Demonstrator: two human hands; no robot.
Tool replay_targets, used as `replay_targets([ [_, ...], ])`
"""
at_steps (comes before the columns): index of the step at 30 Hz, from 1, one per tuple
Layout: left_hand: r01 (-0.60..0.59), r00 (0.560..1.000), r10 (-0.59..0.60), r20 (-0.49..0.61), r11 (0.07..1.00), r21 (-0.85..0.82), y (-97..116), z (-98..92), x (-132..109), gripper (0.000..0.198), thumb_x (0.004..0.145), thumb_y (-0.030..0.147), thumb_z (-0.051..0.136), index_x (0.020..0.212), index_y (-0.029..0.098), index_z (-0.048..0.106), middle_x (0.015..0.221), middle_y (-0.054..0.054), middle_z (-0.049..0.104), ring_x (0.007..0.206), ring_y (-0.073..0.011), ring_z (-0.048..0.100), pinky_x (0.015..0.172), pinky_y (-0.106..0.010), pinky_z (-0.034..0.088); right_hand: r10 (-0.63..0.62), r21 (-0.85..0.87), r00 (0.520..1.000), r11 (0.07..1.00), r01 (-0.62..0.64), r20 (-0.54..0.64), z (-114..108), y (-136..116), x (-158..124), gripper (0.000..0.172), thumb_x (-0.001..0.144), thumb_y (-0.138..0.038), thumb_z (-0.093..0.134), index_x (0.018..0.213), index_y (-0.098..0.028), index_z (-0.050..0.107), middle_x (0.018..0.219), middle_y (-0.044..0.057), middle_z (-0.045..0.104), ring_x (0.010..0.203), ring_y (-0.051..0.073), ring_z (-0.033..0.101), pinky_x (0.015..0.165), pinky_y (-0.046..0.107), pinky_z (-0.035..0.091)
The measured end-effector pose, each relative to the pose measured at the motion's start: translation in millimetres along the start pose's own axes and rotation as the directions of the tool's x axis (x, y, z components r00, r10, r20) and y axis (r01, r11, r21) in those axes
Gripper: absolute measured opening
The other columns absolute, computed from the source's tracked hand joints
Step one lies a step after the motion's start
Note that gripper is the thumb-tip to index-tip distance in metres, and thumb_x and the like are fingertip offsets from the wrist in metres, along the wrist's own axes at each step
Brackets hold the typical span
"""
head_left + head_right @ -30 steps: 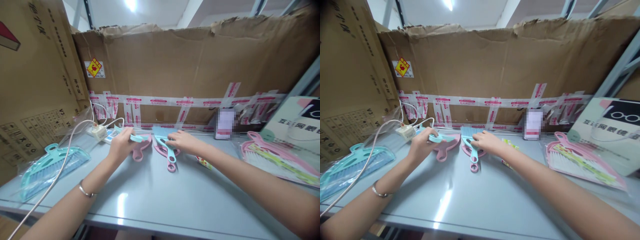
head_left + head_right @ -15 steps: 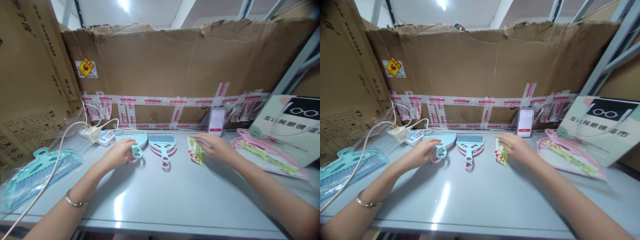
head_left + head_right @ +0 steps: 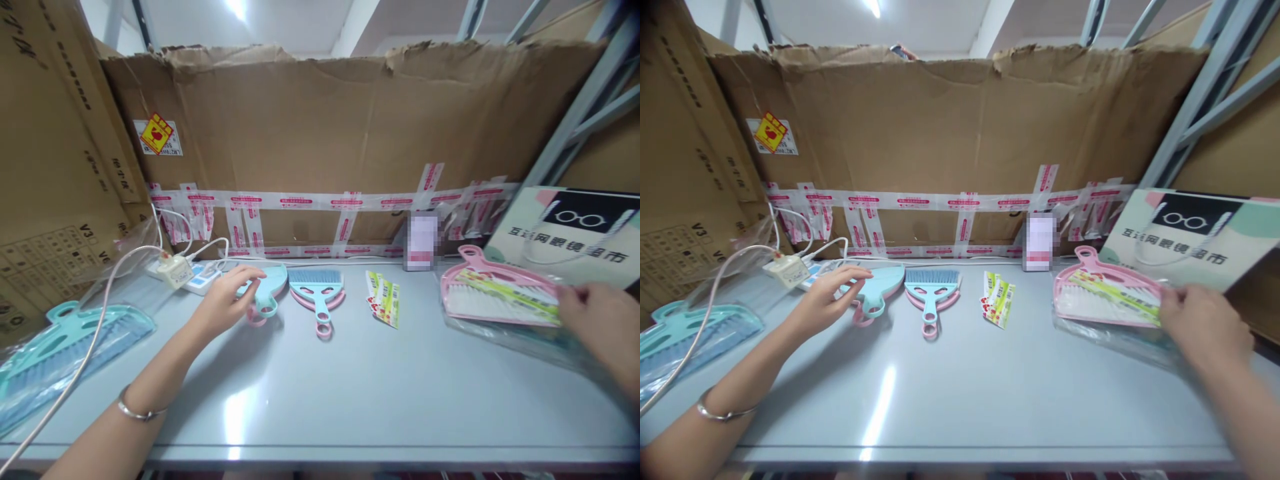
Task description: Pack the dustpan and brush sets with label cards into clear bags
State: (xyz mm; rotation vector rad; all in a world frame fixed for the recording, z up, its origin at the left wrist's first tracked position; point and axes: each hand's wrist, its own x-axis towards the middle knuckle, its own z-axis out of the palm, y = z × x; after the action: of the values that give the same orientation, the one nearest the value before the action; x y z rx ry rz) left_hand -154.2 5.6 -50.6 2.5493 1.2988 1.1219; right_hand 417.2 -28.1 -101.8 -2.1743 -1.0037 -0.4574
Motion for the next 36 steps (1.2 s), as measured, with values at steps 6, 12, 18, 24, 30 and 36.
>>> replay_targets([
  [6,0.107,0.978,-0.129,-0.163,0.985,-0.134,13,-1.3,3,0.023,0.086,0.032,0.046,0.096,0.019,0.062,0.099,-0.008,0.063,0.086,-0.0183,0.060,0.065,-0.026,0.051,0.039,0.269,0.999,0.963,-0.034,-0.013,-40,-111,-27,0.025,0.065,-0.018,0.058,0.054,-0.026,0.037,0.050,-0.001,0.036,0.047,0.014,0.029,0.056,0.036,0.029],
  [12,0.476,0.869,-0.444,0.219,0.631,-0.612,38,7.1,14,0.048,0.081,0.053,0.049,0.116,0.020,0.050,0.091,-0.005,0.064,0.045,-0.0086,0.052,0.040,-0.022,0.044,-0.354,0.663,0.934,0.711,0.235,0.049,-33,-243,-95,0.021,0.078,-0.037,0.050,0.066,-0.021,0.046,0.064,0.000,0.051,0.057,0.014,0.044,0.057,0.028,0.035],
  [18,0.555,0.732,-0.661,0.164,0.438,-0.707,21,13.2,15,0.035,0.072,0.048,0.063,0.068,0.018,0.045,0.039,0.010,0.037,0.027,-0.0034,0.029,0.027,-0.014,0.017,-0.566,0.885,0.800,0.455,0.104,0.197,-12,-299,-144,0.026,0.080,-0.045,0.052,0.075,-0.020,0.051,0.076,0.002,0.056,0.067,0.014,0.051,0.061,0.027,0.040],
  [24,0.380,0.751,-0.660,-0.031,0.470,-0.796,11,17.9,11,0.030,0.079,0.047,0.056,0.070,0.019,0.047,0.040,0.009,0.039,0.027,-0.0037,0.030,0.026,-0.015,0.017,-0.506,0.952,0.835,0.298,-0.063,0.214,-18,-283,-170,0.028,0.074,-0.046,0.063,0.086,-0.021,0.056,0.085,0.002,0.056,0.079,0.015,0.052,0.072,0.029,0.043],
  [30,0.269,0.794,-0.582,-0.173,0.593,-0.759,24,24.8,6,0.031,0.082,0.051,0.051,0.089,0.021,0.053,0.042,0.010,0.041,0.026,-0.0058,0.034,0.025,-0.017,0.024,-0.519,0.633,0.486,0.143,-0.761,0.703,-19,-287,-196,0.035,0.061,-0.040,0.077,0.080,-0.017,0.058,0.075,0.001,0.065,0.067,0.011,0.059,0.066,0.023,0.047],
  [36,0.313,0.786,-0.595,-0.170,0.619,-0.720,23,29.3,-2,0.045,0.079,0.064,0.044,0.068,0.020,0.045,0.037,0.008,0.042,0.027,-0.0078,0.037,0.025,-0.019,0.029,-0.524,0.443,0.430,-0.108,-0.890,0.735,-19,-288,-198,0.041,0.055,-0.029,0.081,0.086,-0.021,0.056,0.079,-0.002,0.068,0.068,0.012,0.063,0.066,0.026,0.052],
])
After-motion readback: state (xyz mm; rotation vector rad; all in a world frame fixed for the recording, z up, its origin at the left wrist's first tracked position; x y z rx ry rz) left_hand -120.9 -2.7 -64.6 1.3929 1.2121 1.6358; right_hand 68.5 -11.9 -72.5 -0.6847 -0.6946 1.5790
